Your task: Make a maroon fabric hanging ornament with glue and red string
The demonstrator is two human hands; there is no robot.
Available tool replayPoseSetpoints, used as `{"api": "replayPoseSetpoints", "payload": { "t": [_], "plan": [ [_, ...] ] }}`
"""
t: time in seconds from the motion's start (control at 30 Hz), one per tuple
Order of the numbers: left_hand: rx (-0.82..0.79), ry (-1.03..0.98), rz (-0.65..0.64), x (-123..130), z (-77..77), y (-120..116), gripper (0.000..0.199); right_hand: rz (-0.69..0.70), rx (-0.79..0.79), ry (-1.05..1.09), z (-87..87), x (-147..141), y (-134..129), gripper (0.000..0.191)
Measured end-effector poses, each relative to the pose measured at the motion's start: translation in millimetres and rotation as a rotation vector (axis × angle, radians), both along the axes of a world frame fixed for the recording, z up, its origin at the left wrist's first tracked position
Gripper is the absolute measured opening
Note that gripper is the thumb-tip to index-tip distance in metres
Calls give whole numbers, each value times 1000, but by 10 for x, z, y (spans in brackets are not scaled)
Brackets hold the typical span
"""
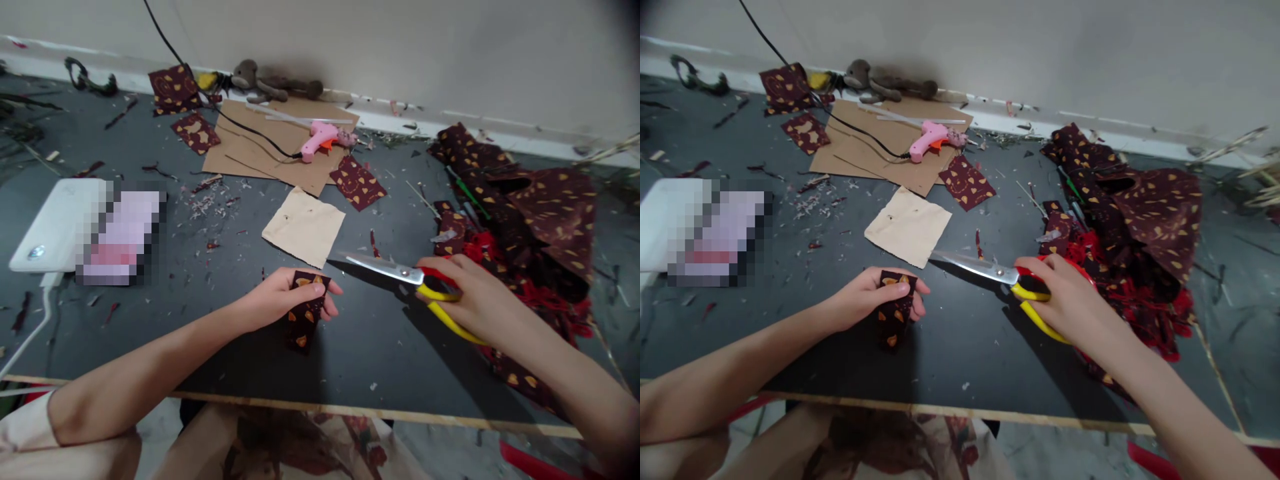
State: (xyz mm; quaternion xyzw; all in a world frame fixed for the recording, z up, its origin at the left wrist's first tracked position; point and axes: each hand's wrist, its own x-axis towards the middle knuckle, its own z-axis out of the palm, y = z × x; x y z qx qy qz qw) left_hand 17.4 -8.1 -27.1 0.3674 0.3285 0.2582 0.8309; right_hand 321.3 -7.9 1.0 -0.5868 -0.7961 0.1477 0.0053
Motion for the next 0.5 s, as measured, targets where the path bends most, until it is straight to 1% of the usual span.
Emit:
{"api": "replayPoseSetpoints", "payload": {
  "t": [0.1, 0.17, 0.23, 0.3, 0.37, 0.43, 0.5],
  "plan": [
    [8, -8, 11, -8, 1, -3, 30, -57, -17, 201, 65, -13, -36, 30],
    [16, -21, 12, -16, -1, -9, 30, -74, -108, 252, 85, -53, -81, 27],
    [25, -39, 16, -26, -2, -15, 29, -51, -233, 220, 105, -114, -124, 30],
    [35, -51, 24, -34, 0, -21, 28, -10, -301, 179, 134, -174, -151, 38],
    [50, -43, 30, -38, 6, -22, 28, 34, -318, 162, 165, -215, -161, 41],
    [66, -21, 36, -37, 13, -22, 29, 75, -334, 160, 188, -233, -159, 39],
    [85, 2, 39, -34, 19, -20, 30, 83, -296, 169, 199, -237, -154, 37]
  ]
}}
